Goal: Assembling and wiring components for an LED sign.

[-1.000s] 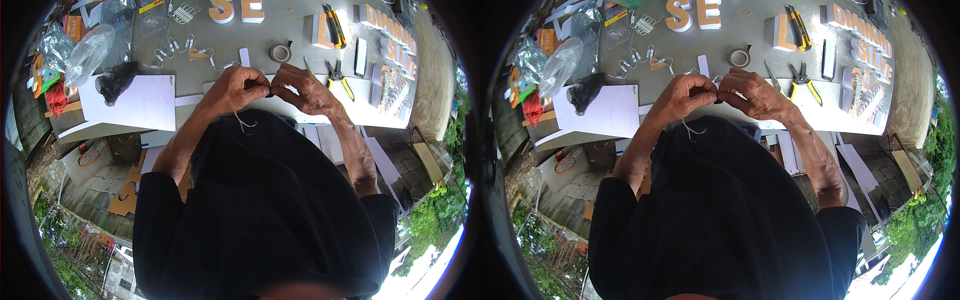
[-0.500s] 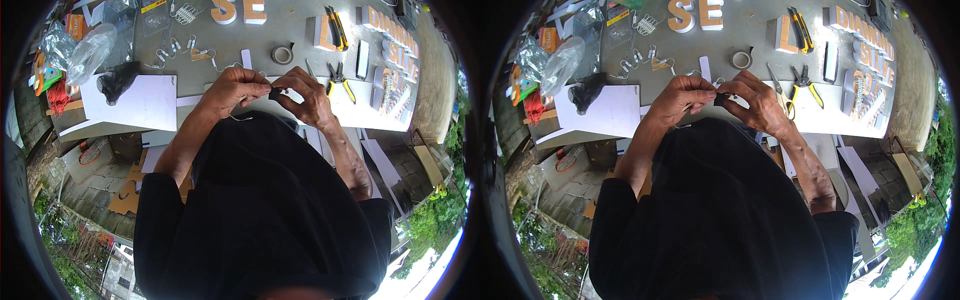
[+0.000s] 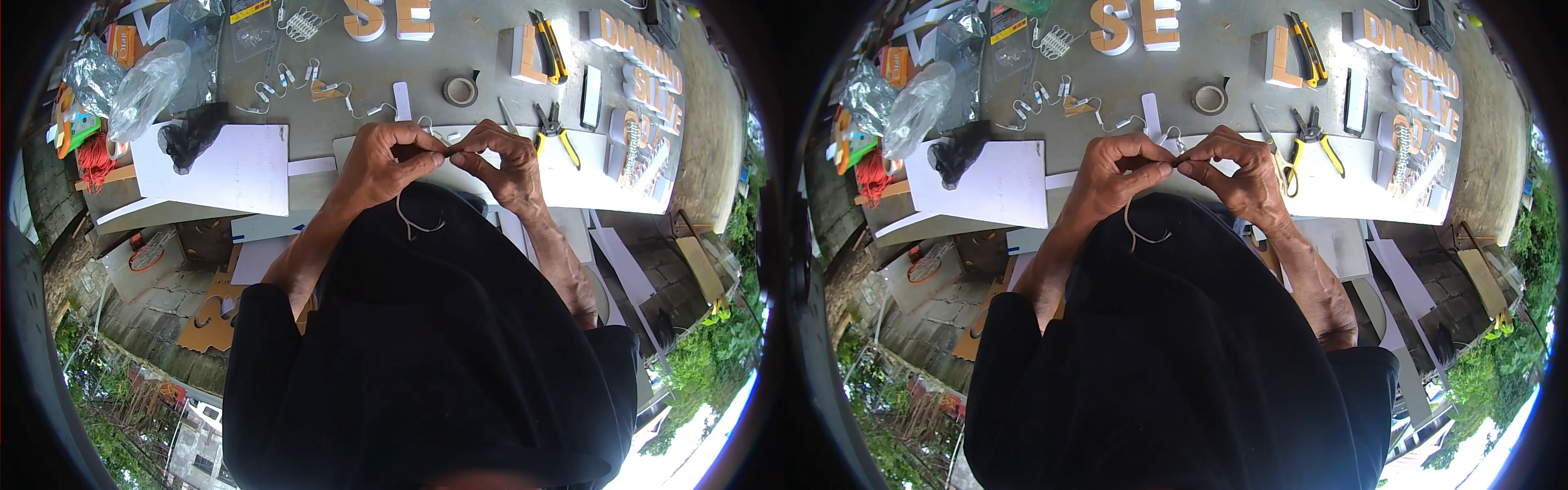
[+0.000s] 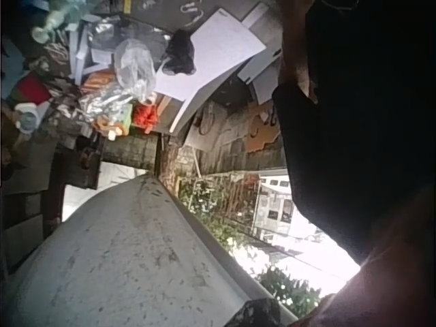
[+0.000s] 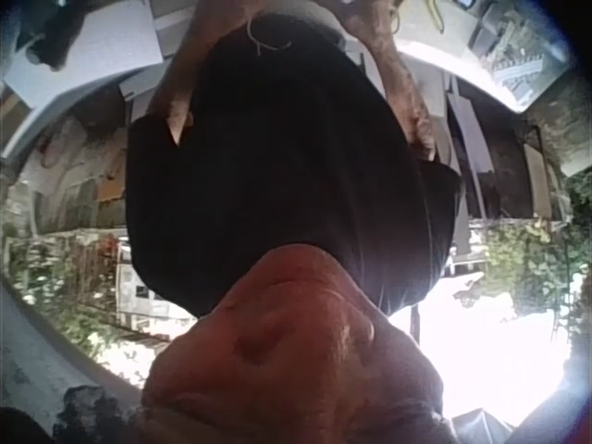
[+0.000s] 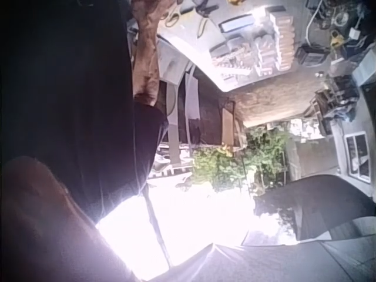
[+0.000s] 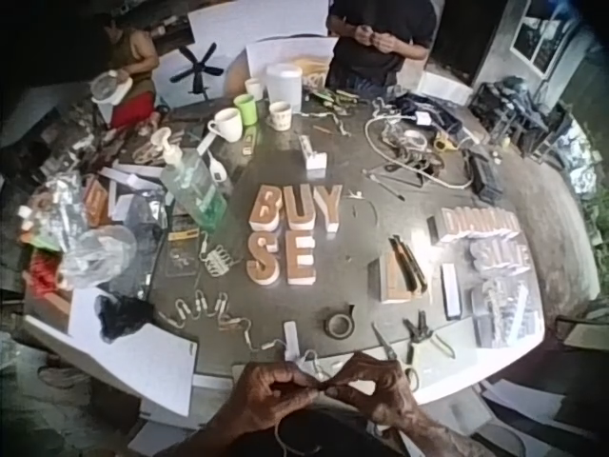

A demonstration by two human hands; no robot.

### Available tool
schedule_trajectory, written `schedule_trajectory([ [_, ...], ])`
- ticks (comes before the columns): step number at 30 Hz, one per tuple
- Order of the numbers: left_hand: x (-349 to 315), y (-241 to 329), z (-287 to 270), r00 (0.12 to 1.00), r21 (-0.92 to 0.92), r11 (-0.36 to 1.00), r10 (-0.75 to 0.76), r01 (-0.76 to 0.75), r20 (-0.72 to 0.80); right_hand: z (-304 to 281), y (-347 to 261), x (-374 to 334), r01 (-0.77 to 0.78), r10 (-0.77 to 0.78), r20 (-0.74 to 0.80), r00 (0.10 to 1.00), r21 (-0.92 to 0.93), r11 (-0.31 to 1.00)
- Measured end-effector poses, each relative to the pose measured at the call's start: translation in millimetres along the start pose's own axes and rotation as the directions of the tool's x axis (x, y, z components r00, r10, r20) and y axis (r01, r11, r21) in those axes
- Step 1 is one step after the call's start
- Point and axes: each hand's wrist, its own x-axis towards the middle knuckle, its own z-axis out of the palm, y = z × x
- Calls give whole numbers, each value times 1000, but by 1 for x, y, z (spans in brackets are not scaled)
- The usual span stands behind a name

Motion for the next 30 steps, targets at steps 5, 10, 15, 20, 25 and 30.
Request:
schedule_trajectory([
  [5,-7,7,10,941,401,870,333,-285,-54,-2,1,-3,-262,257,56,965,115,958],
  [10,-7,4,13,914,428,834,403,-350,-39,-1,-6,-7,-424,418,78,905,252,870],
  [15,-5,4,12,927,418,840,375,-346,13,0,-7,-12,-387,390,17,920,169,906],
  [20,-1,4,9,977,278,939,212,-202,-5,-3,-10,-13,-311,311,-4,950,31,950],
  [25,1,0,7,999,118,993,-4,9,-43,5,-25,-17,-223,216,-89,972,-78,972],
  [30,0,9,8,981,-13,983,-184,183,-61,12,-11,-18,201,-265,-131,955,-370,907],
])
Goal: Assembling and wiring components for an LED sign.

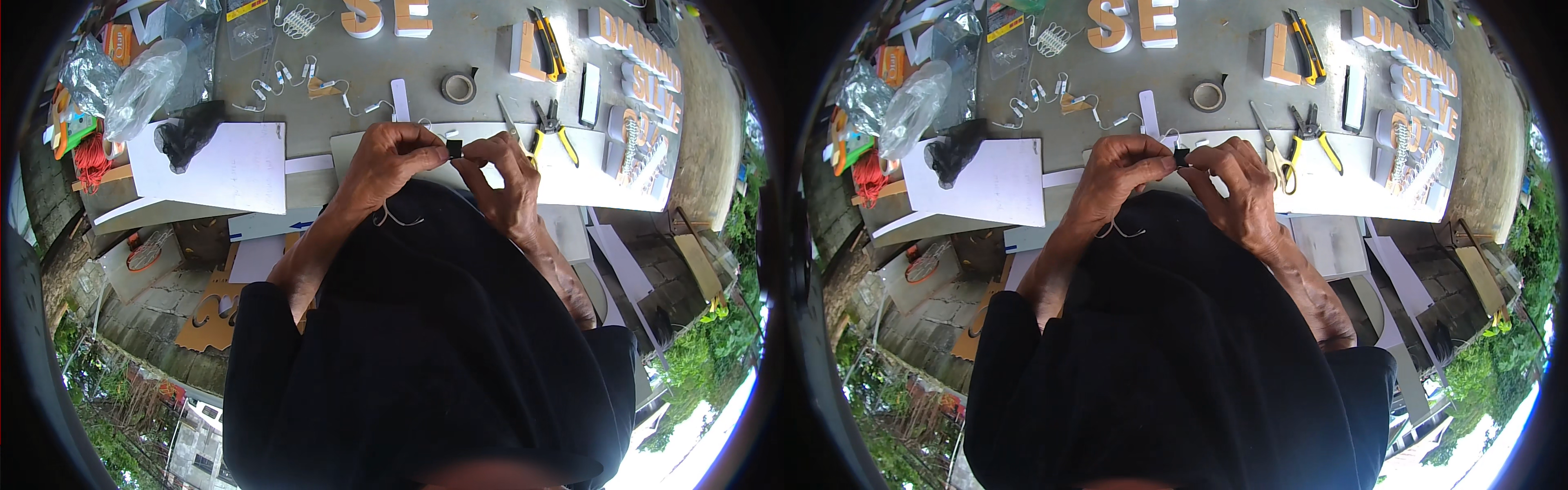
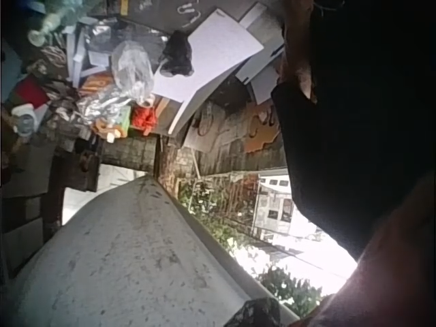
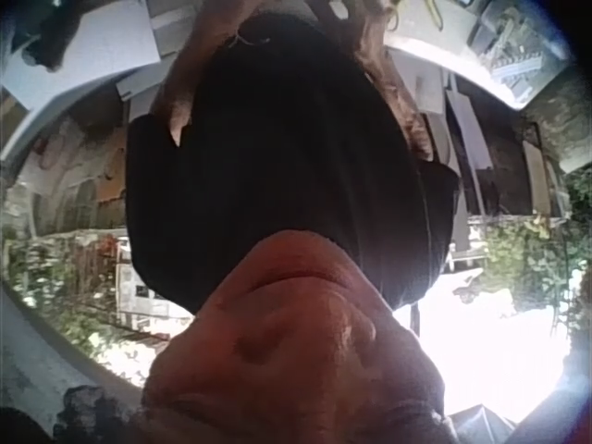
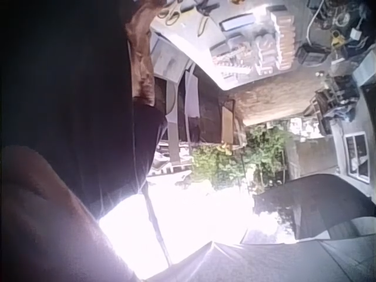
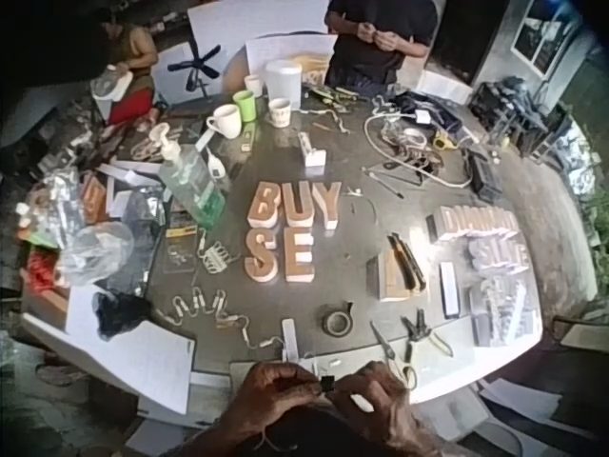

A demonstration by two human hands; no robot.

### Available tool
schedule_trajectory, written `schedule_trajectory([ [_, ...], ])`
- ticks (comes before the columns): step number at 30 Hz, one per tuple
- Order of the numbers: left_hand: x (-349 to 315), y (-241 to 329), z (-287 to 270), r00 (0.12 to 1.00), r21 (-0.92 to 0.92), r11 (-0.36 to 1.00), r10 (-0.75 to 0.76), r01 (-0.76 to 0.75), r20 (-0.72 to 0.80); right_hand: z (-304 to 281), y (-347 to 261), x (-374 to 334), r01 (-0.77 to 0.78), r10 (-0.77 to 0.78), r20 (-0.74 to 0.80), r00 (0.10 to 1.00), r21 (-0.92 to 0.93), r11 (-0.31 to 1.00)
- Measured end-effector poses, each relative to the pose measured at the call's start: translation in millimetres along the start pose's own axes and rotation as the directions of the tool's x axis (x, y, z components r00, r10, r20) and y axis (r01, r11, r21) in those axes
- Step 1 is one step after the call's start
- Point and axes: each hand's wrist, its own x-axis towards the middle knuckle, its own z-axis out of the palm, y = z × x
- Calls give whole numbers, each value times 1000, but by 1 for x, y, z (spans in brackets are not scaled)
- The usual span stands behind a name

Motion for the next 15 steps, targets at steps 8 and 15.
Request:
schedule_trajectory([
  [8,-5,6,-4,997,88,994,65,-68,39,3,-3,5,146,-160,-72,984,-166,975],
  [15,-3,1,1,858,589,687,513,-426,23,5,-7,6,10,-8,22,1000,-83,997],
])
